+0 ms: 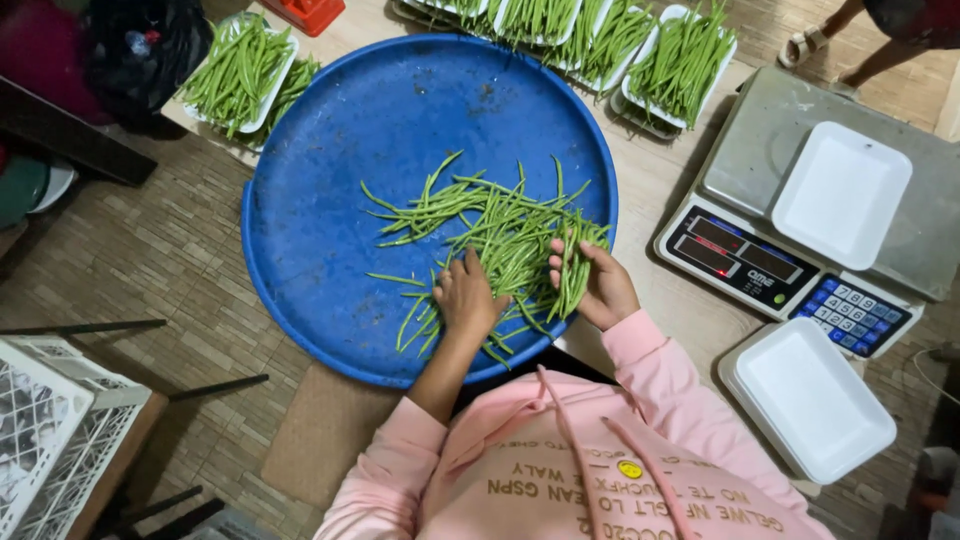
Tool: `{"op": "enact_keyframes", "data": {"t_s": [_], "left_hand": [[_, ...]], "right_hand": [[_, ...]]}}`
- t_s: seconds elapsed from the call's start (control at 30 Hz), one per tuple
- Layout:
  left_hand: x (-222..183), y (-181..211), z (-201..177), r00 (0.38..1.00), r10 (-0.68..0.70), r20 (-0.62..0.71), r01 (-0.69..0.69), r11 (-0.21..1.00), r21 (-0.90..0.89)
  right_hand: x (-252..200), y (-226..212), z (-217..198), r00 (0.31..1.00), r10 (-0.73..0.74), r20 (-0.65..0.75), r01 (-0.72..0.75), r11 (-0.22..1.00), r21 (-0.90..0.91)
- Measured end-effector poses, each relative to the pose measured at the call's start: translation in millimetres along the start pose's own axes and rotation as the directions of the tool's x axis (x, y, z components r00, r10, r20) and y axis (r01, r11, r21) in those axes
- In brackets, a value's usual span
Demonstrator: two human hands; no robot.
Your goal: A person is sorting green beans from a large blue tray and weighing them into portions using a digital scale.
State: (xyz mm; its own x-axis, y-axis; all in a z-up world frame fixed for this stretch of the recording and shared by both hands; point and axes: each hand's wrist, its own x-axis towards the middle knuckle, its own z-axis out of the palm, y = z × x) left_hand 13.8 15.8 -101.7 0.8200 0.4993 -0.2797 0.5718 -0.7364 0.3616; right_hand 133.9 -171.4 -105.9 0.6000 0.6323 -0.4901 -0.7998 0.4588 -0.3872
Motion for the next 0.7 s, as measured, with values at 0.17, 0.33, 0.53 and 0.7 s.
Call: {"op": "enact_keyframes", "data": {"t_s": [0.17,0.33,0.53,0.7], "left_hand": [[7.9,-4.4,4.5,0.999,0.033,0.037,-0.031,0.999,-0.039],[34.3,-19.7,19.3,0.996,0.059,0.061,-0.042,0.967,-0.250],[15.4,2.6,-60.9,0.990,0.052,0.132,0.035,0.809,-0.587],[22.1,18.5,-75.1,0.996,0.082,0.026,-0.036,0.666,-0.745]], "right_hand": [[6.2,12.8,-26.0,0.999,0.037,-0.015,-0.038,0.999,-0.026],[7.3,10.6,-41.0,0.999,0.031,-0.031,-0.034,0.996,-0.083],[6.8,5.8,-47.6,0.997,0.044,-0.064,-0.051,0.993,-0.106],[11.5,4.9,-27.1,0.996,-0.017,-0.089,0.004,0.988,-0.152]]}}
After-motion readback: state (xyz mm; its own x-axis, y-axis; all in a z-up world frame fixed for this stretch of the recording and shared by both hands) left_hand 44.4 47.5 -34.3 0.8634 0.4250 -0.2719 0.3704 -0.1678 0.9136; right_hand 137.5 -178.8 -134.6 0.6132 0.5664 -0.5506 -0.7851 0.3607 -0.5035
